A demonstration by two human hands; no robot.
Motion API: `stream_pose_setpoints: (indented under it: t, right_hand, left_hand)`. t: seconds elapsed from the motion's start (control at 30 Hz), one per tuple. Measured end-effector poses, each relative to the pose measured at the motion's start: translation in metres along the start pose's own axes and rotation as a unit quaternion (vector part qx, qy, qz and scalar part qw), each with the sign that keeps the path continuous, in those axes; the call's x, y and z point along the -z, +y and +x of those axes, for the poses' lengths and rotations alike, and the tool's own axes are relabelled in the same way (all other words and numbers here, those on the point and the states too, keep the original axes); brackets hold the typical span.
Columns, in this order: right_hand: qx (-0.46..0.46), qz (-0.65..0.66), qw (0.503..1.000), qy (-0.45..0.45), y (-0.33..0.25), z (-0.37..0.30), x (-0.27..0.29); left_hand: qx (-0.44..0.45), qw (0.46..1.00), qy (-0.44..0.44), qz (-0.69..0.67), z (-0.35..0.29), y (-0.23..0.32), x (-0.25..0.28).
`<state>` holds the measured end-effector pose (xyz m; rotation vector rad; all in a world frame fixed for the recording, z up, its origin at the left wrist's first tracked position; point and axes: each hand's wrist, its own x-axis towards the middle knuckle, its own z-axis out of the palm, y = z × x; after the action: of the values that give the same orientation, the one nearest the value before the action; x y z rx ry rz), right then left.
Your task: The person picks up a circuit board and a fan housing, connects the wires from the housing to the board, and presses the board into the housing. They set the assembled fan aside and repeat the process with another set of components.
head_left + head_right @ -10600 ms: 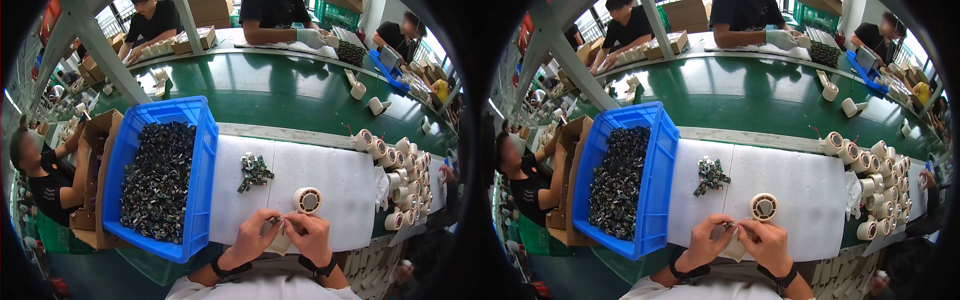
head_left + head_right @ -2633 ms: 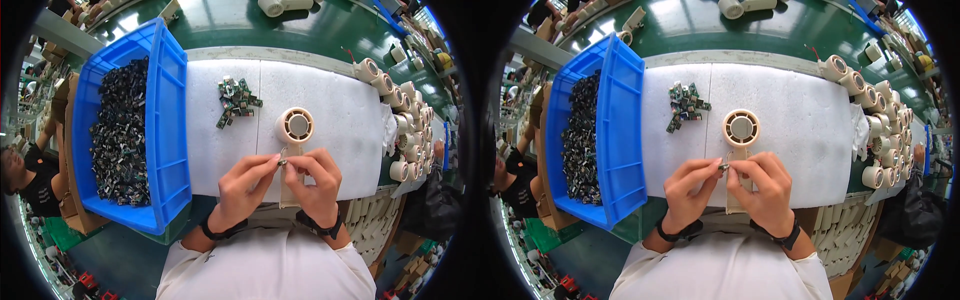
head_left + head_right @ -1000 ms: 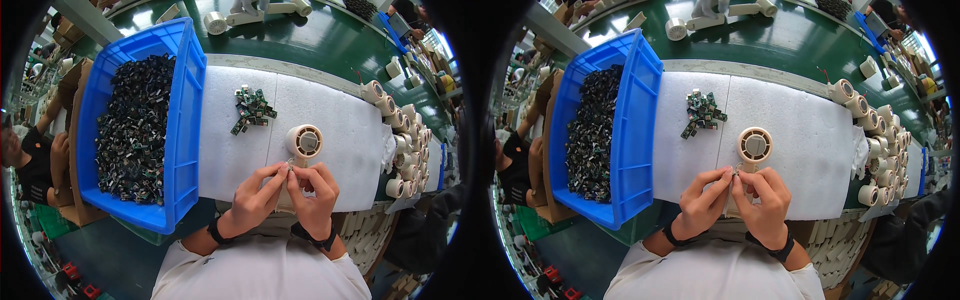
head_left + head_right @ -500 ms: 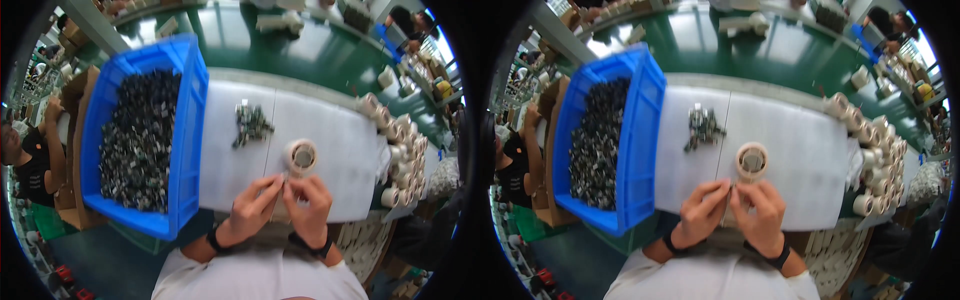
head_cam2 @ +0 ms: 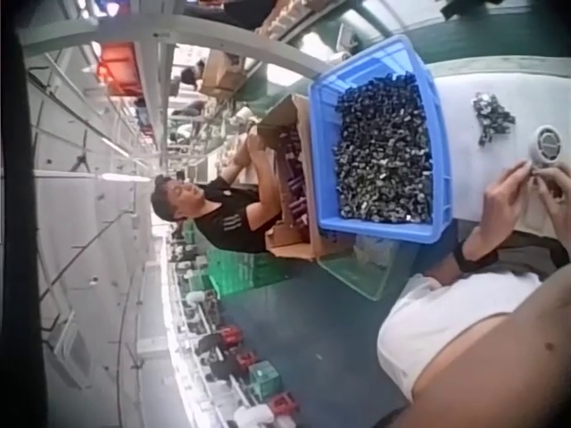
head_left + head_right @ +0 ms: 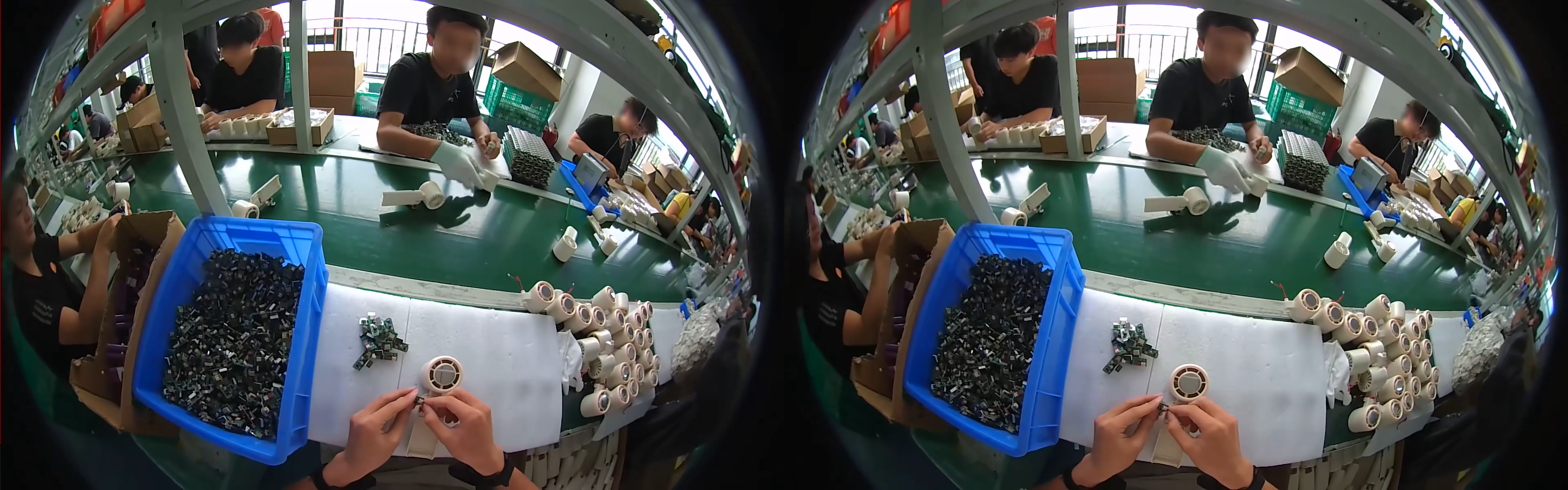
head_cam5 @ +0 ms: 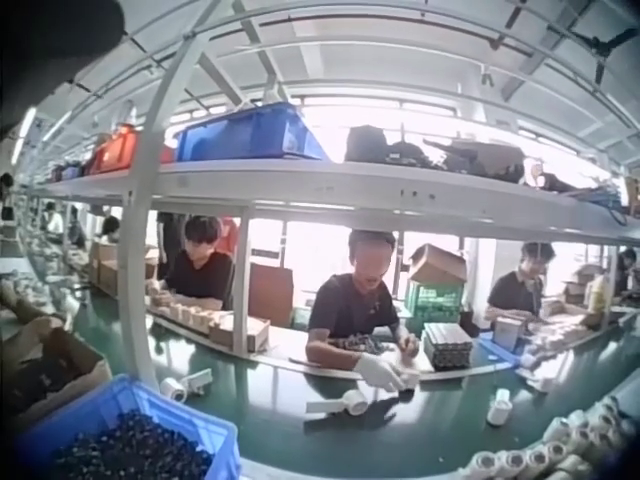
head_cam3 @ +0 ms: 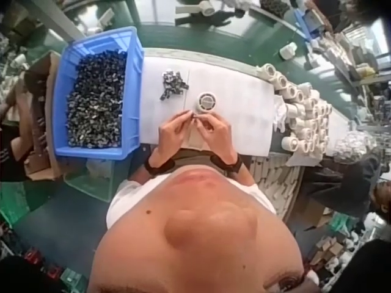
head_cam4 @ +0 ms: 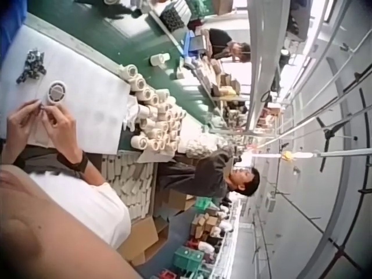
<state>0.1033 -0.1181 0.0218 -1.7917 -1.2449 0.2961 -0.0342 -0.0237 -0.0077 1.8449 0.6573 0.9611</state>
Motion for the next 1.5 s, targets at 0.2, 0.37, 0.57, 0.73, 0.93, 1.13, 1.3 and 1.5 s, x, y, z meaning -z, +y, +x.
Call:
stream_pose_setpoints:
  t: [0.2,0.37,0.57,0.73,0.93,1.13,1.3,1.5]
  right_hand:
    - [-0.007,0.019,1.000,0.001,-0.002,0.004,0.000]
    - [-0.009,0.005,1.000,-0.013,-0.003,0.002,0.006]
    - [0.093,-0.134,0.987,0.018,-0.012,0.027,0.042]
    - [0.191,-0.135,0.957,-0.172,-0.014,0.076,0.050]
    - [0.185,-0.104,0.889,-0.407,-0.015,0.141,0.077]
    - [0.040,-0.022,0.979,-0.199,0.049,0.261,0.069]
    - [0.040,-0.169,0.985,-0.017,0.189,0.318,0.068]
    - [-0.070,-0.199,0.977,-0.017,0.192,0.317,0.065]
  left_hand:
    - [-0.021,1.000,-0.013,0.012,0.001,-0.009,-0.002]
    - [-0.033,0.999,-0.033,0.017,-0.001,-0.005,0.000]
    - [-0.085,0.983,0.012,0.160,0.008,0.005,0.017]
    - [-0.012,0.946,0.115,0.303,0.013,-0.009,0.028]
    - [-0.013,0.947,0.124,0.297,0.012,-0.041,-0.003]
    - [-0.026,0.949,0.129,0.287,0.009,-0.042,0.001]
    - [-0.025,0.951,0.132,0.278,0.016,-0.037,-0.002]
    - [-0.014,0.932,0.145,0.332,0.025,-0.028,-0.001]
